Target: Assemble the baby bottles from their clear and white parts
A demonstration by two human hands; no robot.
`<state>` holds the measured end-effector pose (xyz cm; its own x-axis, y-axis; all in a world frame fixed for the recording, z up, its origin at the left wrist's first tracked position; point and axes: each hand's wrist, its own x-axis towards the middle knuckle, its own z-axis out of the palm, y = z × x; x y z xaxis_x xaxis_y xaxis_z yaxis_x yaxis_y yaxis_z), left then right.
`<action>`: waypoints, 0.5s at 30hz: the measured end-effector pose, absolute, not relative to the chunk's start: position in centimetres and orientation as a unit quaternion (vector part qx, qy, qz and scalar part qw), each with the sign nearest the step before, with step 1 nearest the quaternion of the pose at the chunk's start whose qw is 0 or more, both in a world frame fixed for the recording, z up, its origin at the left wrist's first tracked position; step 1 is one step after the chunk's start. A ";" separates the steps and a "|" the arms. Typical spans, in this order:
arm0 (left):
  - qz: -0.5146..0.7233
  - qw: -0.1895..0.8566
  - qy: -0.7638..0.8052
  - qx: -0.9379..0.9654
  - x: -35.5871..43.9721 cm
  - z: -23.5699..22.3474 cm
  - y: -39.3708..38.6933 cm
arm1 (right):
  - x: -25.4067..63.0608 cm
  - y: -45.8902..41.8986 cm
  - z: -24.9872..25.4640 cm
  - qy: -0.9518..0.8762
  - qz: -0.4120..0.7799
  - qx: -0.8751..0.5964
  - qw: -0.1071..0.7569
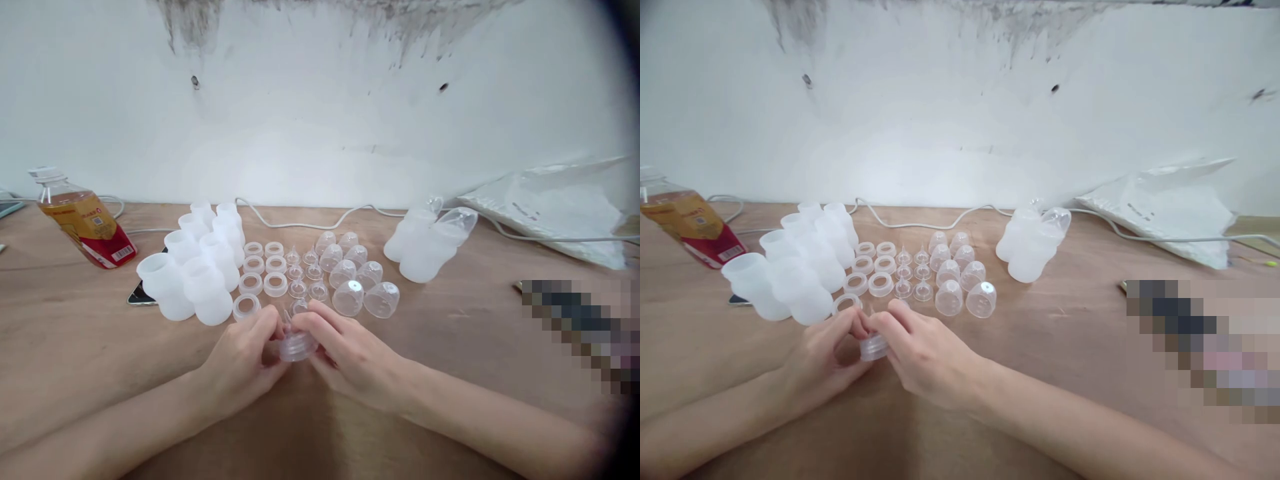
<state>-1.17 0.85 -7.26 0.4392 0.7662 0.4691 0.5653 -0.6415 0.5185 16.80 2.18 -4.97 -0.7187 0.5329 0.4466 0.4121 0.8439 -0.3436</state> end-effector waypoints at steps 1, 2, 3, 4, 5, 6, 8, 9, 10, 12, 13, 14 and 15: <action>0.348 0.141 0.396 0.838 -1.1 -7.2 0.8 | 16.8 2.2 -5.0 -0.923 0.097 -0.251 0.274; 0.352 0.144 0.395 0.836 -1.1 -7.1 0.8 | 16.7 2.1 -5.1 -0.924 0.087 -0.248 0.276; 0.358 0.154 0.393 0.833 -1.1 -7.1 0.8 | 16.7 2.1 -5.2 -0.924 0.080 -0.249 0.279; 0.364 0.167 0.394 0.827 -1.1 -7.0 0.8 | 16.7 2.1 -5.3 -0.924 0.074 -0.250 0.280; 0.369 0.180 0.398 0.820 -1.0 -7.0 0.8 | 16.7 2.1 -5.3 -0.924 0.070 -0.253 0.279; 0.374 0.191 0.406 0.812 -1.0 -7.0 0.8 | 16.7 2.1 -5.4 -0.924 0.067 -0.259 0.274; 0.373 0.203 0.421 0.802 -1.0 -7.0 0.8 | 16.8 2.1 -5.4 -0.925 0.063 -0.271 0.260; 0.371 0.202 0.426 0.800 -1.0 -7.0 0.8 | 16.8 2.1 -5.4 -0.925 0.063 -0.276 0.255; 0.368 0.197 0.425 0.803 -1.0 -6.9 0.9 | 16.8 2.1 -5.4 -0.923 0.067 -0.280 0.254; 0.355 0.177 0.407 0.823 -1.2 -6.9 0.9 | 16.8 2.2 -5.2 -0.919 0.083 -0.284 0.261; 0.348 0.165 0.395 0.834 -1.3 -6.8 1.0 | 16.8 2.2 -5.1 -0.916 0.093 -0.284 0.267; 0.344 0.153 0.383 0.844 -1.4 -6.8 1.1 | 16.8 2.3 -5.0 -0.914 0.103 -0.283 0.272; 0.339 0.144 0.373 0.851 -1.5 -6.7 1.2 | 16.8 2.5 -4.9 -0.913 0.111 -0.281 0.276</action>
